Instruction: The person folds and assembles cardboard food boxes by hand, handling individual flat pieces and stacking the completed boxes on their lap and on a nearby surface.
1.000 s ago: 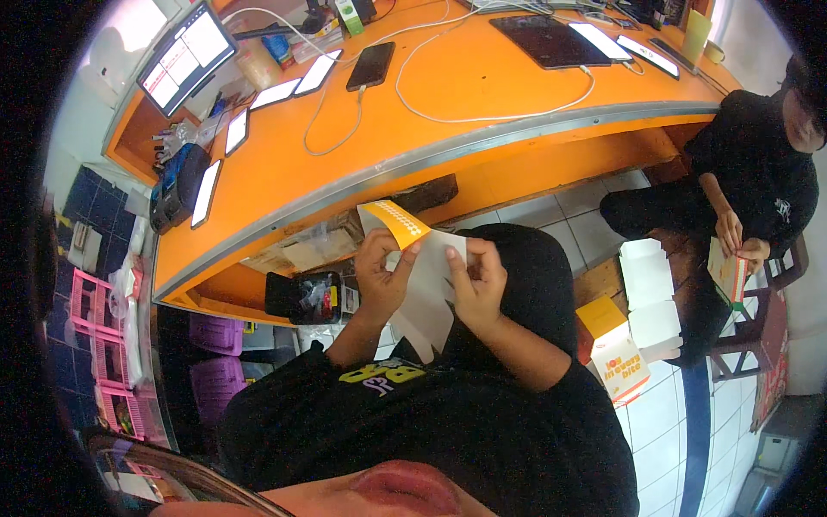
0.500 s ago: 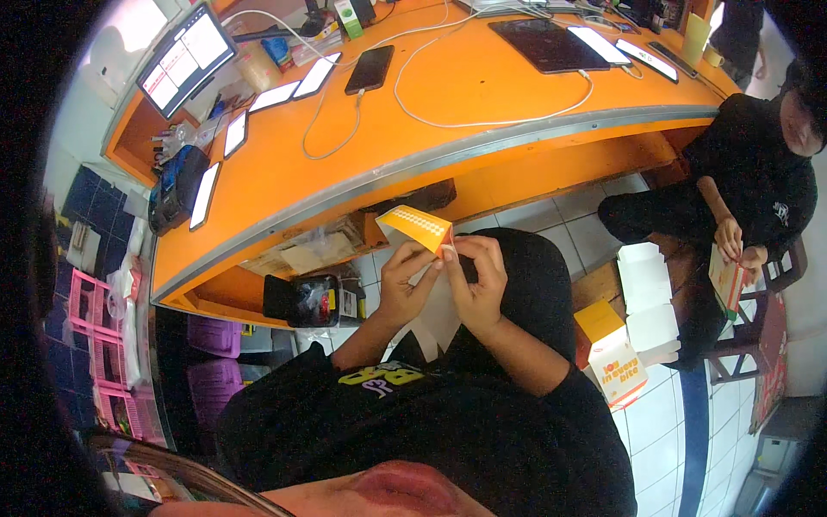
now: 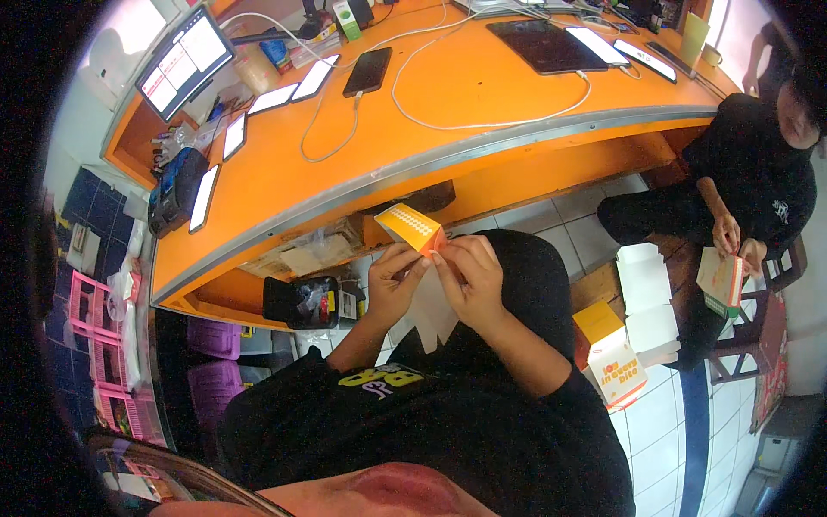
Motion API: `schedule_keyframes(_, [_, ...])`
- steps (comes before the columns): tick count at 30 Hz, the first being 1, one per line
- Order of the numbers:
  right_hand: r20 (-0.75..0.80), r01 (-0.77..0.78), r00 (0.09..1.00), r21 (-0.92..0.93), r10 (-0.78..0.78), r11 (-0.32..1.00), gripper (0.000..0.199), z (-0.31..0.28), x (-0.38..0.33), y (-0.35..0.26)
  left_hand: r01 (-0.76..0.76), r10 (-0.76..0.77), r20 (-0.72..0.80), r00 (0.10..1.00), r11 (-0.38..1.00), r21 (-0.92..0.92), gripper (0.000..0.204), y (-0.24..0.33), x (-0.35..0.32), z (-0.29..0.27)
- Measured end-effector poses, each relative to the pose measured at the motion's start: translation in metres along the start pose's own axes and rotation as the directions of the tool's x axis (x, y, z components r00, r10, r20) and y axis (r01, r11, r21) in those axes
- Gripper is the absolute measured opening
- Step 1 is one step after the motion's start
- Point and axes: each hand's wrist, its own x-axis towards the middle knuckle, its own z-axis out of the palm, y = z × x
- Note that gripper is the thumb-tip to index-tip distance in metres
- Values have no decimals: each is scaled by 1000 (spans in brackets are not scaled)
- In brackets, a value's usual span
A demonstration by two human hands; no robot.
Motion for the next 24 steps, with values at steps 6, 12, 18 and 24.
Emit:
schedule_keyframes(6, [101,36,994,-49,-31,998,19,-5,2,0,-118,120,6,993,967,224,15,2,5,-5])
schedule_keyframes(12, [129,-23,990,-202,50,979,23,4,-10,-9,22,-15,-52,999,990,138,16,0,4,-2])
schedule_keyframes(18, [195,-19,979,-237,67,971,44,9,-14,-21,35,-54,-195,979,994,-100,12,-2,0,13])
schedule_keyframes(24, [235,55,972,-293,16,955,57,16,-19,-20,235,-233,-240,942,972,-22,11,-7,8,6])
